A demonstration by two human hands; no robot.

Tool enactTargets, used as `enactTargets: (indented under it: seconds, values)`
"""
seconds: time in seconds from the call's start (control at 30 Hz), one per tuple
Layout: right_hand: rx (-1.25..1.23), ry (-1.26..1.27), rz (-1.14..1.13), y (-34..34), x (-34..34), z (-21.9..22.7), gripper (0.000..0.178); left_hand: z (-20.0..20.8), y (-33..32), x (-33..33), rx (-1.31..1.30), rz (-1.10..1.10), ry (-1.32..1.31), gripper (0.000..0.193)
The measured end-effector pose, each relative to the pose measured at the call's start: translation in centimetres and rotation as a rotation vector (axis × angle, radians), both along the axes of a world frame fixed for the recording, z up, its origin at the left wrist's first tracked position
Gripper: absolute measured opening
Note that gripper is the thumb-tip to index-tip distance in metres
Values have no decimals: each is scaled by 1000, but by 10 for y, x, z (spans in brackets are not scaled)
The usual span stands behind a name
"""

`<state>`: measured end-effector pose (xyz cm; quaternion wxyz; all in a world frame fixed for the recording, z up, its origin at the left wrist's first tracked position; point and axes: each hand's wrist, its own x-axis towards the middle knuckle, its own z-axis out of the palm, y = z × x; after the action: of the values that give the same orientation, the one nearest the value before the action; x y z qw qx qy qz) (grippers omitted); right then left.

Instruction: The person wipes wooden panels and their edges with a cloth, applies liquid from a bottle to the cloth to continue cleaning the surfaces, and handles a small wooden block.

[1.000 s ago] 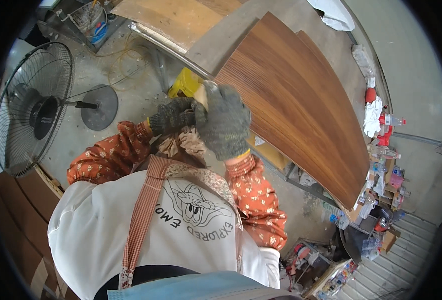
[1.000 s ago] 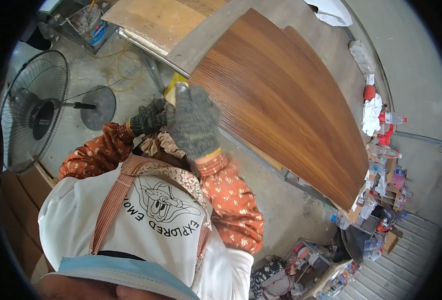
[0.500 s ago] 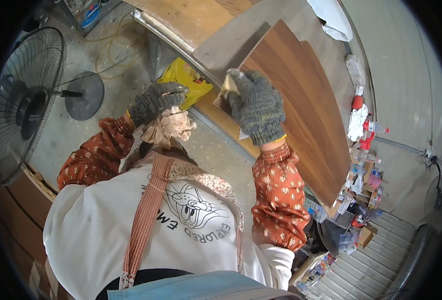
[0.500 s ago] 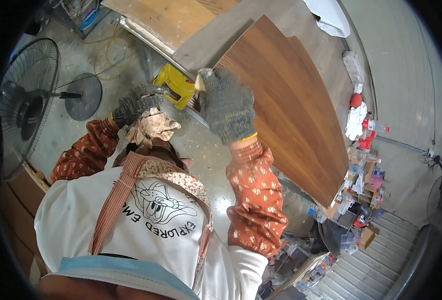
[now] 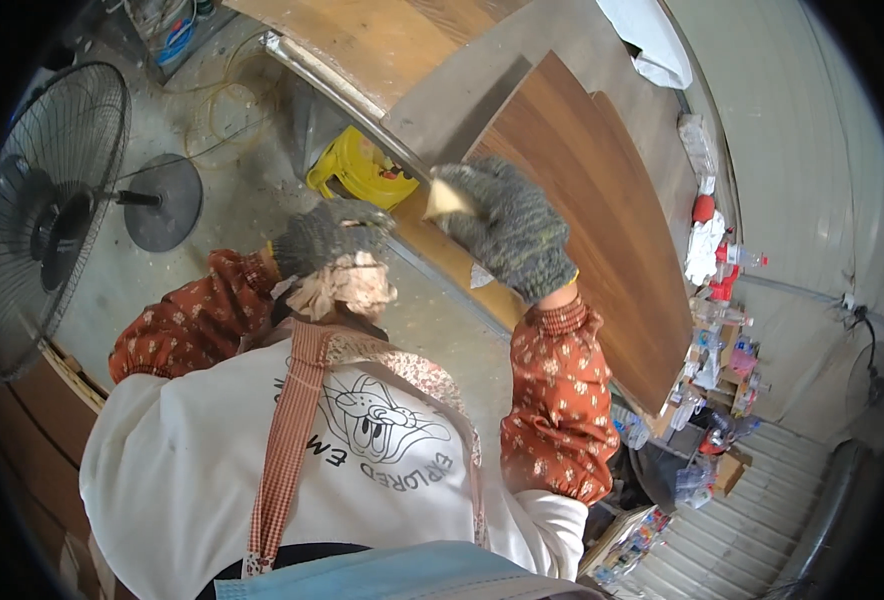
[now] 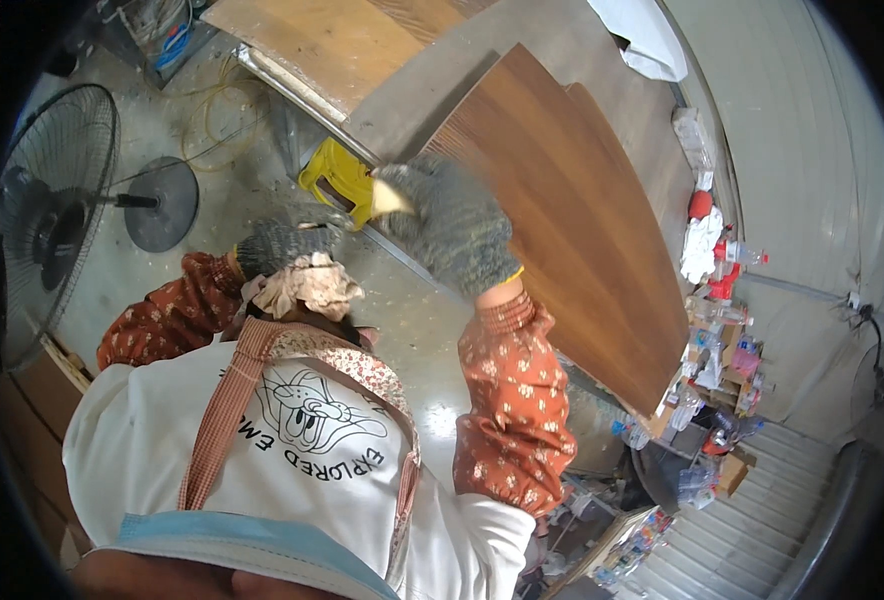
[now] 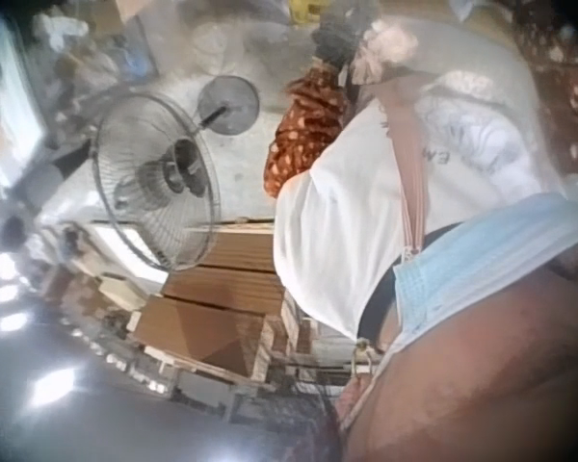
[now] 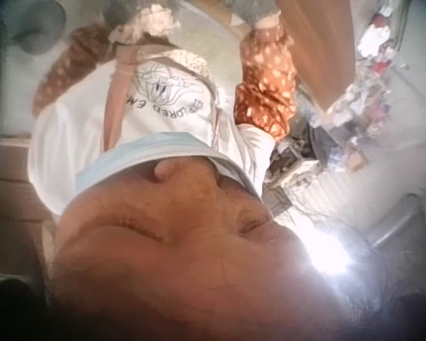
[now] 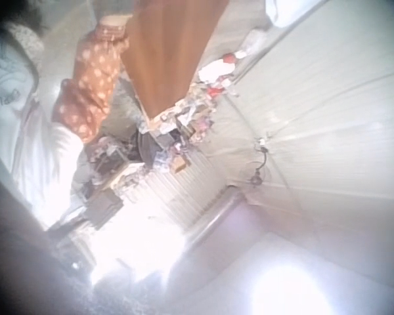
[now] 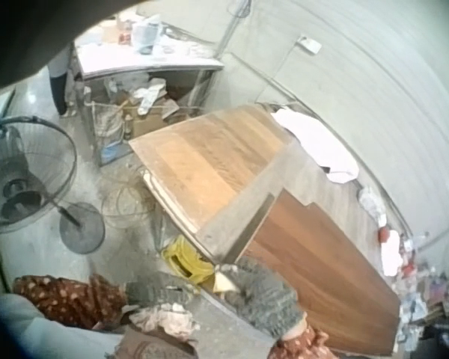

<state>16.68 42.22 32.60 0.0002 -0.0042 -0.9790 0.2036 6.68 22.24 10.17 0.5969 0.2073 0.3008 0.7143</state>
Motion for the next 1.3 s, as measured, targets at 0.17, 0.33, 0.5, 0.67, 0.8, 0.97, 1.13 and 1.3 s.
enactTargets:
  seconds: [0.17, 0.33, 0.5, 0.67, 0.8, 0.97, 1.13, 1.3]
  values:
    - [75, -7, 78, -2, -22, 0, 38, 44, 43, 46, -48, -65, 829, 37]
    - [-44, -69, 171, 25, -33, 13, 40, 78, 85, 75, -182, 81, 825, 38]
    - [5, -1, 412, 11, -25, -1, 34, 68, 96, 87, -95, 241, 988, 35]
    - [226, 55, 458, 14, -49, -7, 27, 115, 86, 72, -253, 81, 710, 42]
    - [56, -93, 570, 22, -63, -6, 40, 111, 90, 79, -170, 362, 596, 31]
    - [351, -200, 490, 6, -79, -15, 43, 75, 99, 80, -237, 214, 736, 55]
    - [-606, -272, 91, 6, -57, -1, 38, 41, 98, 78, -169, 148, 1171, 32]
    - [-1536, -122, -393, 3, -5, 8, 42, 18, 112, 76, -122, 26, 1286, 43]
